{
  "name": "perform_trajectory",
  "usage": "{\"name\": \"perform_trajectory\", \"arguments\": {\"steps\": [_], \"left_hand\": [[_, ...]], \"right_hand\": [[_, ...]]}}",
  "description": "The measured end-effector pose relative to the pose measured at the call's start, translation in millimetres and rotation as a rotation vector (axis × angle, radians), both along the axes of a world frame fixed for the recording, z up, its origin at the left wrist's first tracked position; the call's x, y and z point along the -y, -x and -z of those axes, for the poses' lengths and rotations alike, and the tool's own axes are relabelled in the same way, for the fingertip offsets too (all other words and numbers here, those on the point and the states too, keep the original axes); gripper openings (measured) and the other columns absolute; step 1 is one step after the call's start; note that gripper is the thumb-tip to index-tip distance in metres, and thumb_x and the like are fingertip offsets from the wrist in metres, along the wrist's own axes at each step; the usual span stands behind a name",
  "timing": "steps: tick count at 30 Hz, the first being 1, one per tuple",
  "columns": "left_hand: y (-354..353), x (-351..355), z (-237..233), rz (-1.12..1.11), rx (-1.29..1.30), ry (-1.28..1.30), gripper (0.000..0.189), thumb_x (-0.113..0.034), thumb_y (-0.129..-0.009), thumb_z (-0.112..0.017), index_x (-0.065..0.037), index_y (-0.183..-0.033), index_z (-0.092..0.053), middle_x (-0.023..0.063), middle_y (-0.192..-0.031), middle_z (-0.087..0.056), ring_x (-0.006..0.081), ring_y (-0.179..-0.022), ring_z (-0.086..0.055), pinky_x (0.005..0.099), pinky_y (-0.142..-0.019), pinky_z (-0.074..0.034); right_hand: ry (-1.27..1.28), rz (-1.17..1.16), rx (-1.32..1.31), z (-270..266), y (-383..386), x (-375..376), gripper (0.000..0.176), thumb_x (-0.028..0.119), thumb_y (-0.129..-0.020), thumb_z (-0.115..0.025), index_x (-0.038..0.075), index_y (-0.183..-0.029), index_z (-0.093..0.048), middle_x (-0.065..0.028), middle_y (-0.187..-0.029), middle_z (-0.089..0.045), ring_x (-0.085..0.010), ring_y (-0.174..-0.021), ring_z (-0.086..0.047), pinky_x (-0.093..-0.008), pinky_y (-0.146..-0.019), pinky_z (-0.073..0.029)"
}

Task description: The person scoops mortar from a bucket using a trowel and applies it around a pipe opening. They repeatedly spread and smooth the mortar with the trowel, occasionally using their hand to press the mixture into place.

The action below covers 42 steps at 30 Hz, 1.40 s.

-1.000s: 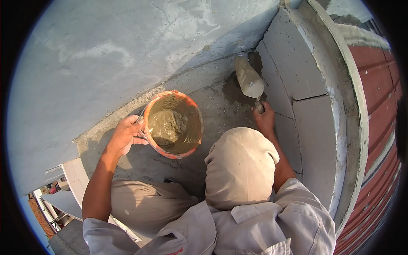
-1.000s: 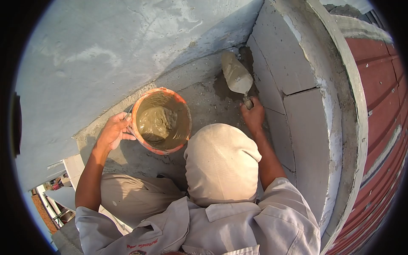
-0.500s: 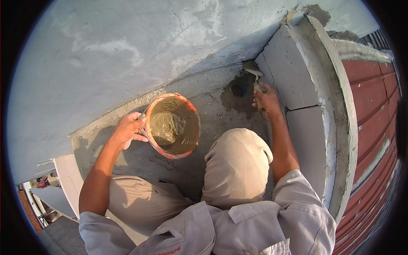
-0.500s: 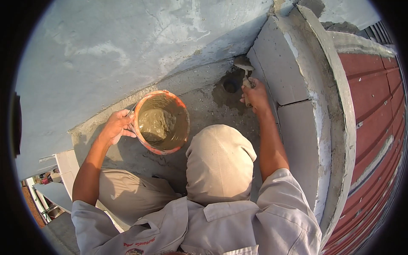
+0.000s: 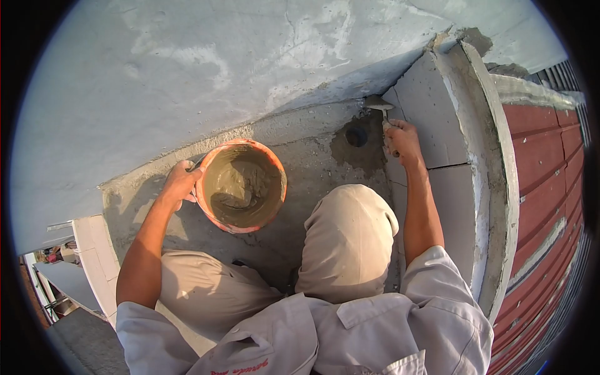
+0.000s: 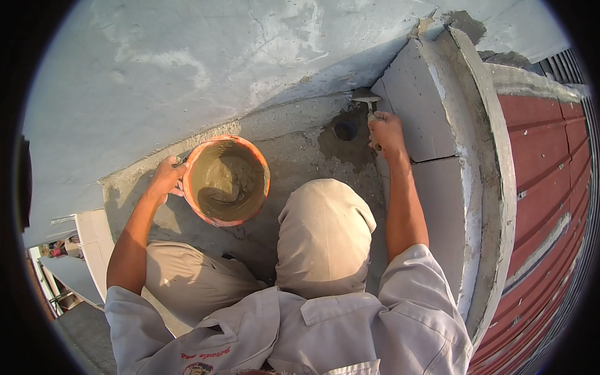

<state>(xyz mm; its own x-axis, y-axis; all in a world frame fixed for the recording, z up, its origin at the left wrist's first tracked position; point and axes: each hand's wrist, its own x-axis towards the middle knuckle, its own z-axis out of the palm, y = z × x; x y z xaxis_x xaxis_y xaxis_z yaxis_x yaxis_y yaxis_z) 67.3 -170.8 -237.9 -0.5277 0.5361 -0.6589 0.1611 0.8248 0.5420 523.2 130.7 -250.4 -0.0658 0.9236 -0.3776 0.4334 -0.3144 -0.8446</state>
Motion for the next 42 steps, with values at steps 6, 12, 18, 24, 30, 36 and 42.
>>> {"name": "perform_trajectory", "arguments": {"steps": [6, 12, 18, 24, 30, 36, 42], "left_hand": [[23.5, 10.1, 22.5, 0.039, -0.063, 0.011, 0.091, -0.032, -0.093, -0.073, 0.012, -0.156, -0.024, 0.0334, -0.145, -0.05, 0.0366, -0.122, -0.063, 0.0423, -0.087, -0.058], [19.1, 6.8, 5.0, 0.009, -0.075, 0.057, 0.097, -0.036, -0.091, -0.073, 0.009, -0.159, -0.021, 0.0317, -0.145, -0.051, 0.0348, -0.117, -0.063, 0.0436, -0.084, -0.053], [16.3, 3.4, -1.5, -0.029, -0.072, 0.042, 0.092, -0.03, -0.091, -0.071, 0.014, -0.155, -0.024, 0.0358, -0.16, -0.03, 0.0406, -0.151, -0.033, 0.0471, -0.121, -0.03], [18.5, 3.0, 2.9, -0.037, -0.084, 0.046, 0.092, -0.03, -0.091, -0.071, 0.016, -0.155, -0.023, 0.036, -0.16, -0.03, 0.0416, -0.15, -0.034, 0.0471, -0.121, -0.031], [29.4, 4.4, 12.9, 0.01, -0.102, 0.088, 0.102, -0.039, -0.09, -0.073, 0.013, -0.157, -0.018, 0.0368, -0.156, -0.036, 0.0452, -0.141, -0.045, 0.0551, -0.104, -0.046], [20.8, 3.7, 4.6, -0.033, -0.104, 0.035, 0.091, -0.029, -0.089, -0.072, 0.018, -0.153, -0.026, 0.0389, -0.154, -0.037, 0.0426, -0.147, -0.04, 0.0468, -0.118, -0.034], [21.3, 2.3, 3.0, -0.04, -0.079, 0.052, 0.092, -0.029, -0.088, -0.072, 0.018, -0.153, -0.026, 0.0387, -0.154, -0.038, 0.0421, -0.145, -0.042, 0.0466, -0.117, -0.036]], "right_hand": [[0.002, 0.009, -0.001, -8.2, 5.5, -1.5, 0.042, 0.007, -0.086, -0.063, -0.009, -0.125, -0.064, -0.0082, -0.079, -0.063, -0.0166, -0.058, -0.058, -0.0335, -0.048, -0.046], [-0.039, 0.004, 0.075, -11.2, 11.9, 2.5, 0.041, 0.017, -0.091, -0.068, -0.006, -0.125, -0.066, -0.0048, -0.072, -0.06, -0.0143, -0.056, -0.054, -0.034, -0.05, -0.047], [-0.077, 0.027, 0.146, -10.8, 16.9, -1.6, 0.038, 0.012, -0.088, -0.064, -0.005, -0.122, -0.069, -0.0085, -0.077, -0.063, -0.0184, -0.059, -0.057, -0.037, -0.051, -0.049], [-0.101, 0.021, 0.112, -10.2, 15.2, -1.5, 0.04, 0.005, -0.082, -0.062, -0.009, -0.12, -0.067, -0.0076, -0.074, -0.063, -0.0162, -0.053, -0.054, -0.0337, -0.046, -0.042], [-0.145, 0.019, 0.13, -8.3, 15.9, -1.2, 0.037, 0.017, -0.089, -0.065, -0.005, -0.119, -0.071, -0.0084, -0.072, -0.064, -0.0179, -0.055, -0.057, -0.0371, -0.048, -0.05], [-0.16, 0.024, 0.124, -2.7, 13.8, -3.5, 0.04, 0.02, -0.091, -0.067, -0.006, -0.121, -0.07, -0.0083, -0.073, -0.065, -0.0171, -0.055, -0.058, -0.0368, -0.048, -0.05], [-0.18, 0.032, 0.163, -15.7, 22.1, 0.8, 0.04, 0.015, -0.087, -0.065, -0.006, -0.121, -0.07, -0.0098, -0.076, -0.066, -0.0188, -0.056, -0.058, -0.037, -0.05, -0.05]]}}
